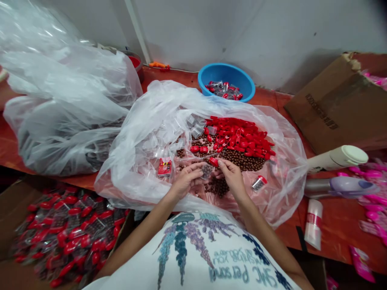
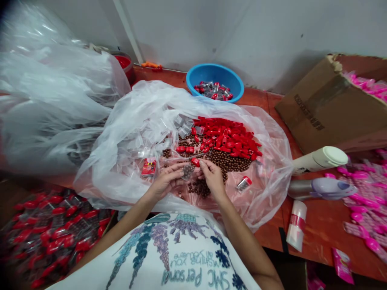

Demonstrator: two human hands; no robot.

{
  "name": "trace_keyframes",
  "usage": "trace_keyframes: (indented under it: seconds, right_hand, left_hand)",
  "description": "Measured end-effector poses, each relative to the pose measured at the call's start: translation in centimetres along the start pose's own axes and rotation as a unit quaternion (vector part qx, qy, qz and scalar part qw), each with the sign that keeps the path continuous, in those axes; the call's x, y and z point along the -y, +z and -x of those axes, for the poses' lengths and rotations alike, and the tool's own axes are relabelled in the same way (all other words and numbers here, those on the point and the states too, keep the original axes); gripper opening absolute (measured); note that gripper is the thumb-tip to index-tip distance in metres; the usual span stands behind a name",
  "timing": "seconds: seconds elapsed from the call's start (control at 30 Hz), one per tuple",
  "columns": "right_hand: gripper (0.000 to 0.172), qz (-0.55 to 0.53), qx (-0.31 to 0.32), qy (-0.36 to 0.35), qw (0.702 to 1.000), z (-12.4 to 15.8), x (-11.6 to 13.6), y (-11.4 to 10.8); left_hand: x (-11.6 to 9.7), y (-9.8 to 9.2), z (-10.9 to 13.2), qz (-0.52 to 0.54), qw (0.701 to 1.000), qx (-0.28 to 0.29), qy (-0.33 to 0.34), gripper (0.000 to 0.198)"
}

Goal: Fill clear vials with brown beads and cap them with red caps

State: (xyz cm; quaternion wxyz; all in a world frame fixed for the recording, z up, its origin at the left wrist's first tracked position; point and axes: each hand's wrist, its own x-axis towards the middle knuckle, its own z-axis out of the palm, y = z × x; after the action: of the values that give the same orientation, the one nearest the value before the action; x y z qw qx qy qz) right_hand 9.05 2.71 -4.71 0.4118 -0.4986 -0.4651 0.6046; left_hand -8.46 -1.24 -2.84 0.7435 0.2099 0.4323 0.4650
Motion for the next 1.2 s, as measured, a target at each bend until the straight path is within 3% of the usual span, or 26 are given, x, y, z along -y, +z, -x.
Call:
trace_keyframes:
  seconds: [0.47, 0.63, 0.77, 1.0, 1.2]
  right_hand:
    - [0.037, 0.031, -0.001, -0.028, 0.999, 0.18, 0.23, 0.08]
    - [0.034, 0.071, 0.025, -0.059, 0.995, 0.27, 0.46, 0.13]
    - [0.032, 0.101, 0.006, -0.088, 0.991, 0.19, 0.38, 0.03]
    - [0.035, 0.054, 0.010, -0.035, 0.998, 0.38, 0.39, 0.15]
    - [0.041, 0.018, 0.012, -0.008, 1.000, 0.39, 0.31, 0.22]
  left_hand:
    - [-0.08, 0.06, 0.16, 0.005, 1.000, -0.013, 0.007, 0.041]
    - [-0.13, 0.18, 0.20, 0.015, 1.000, -0.007, -0.004, 0.042]
    - [-0.25, 0.24, 0.24, 0.013, 1.000, -0.006, -0.006, 0.043]
    - [-0.02, 0.03, 0.18, 0.001, 1.000, -0.012, -0.011, 0.041]
    - [-0.21, 0.36, 0.66, 0.014, 0.999, 0.012, 0.035, 0.045]
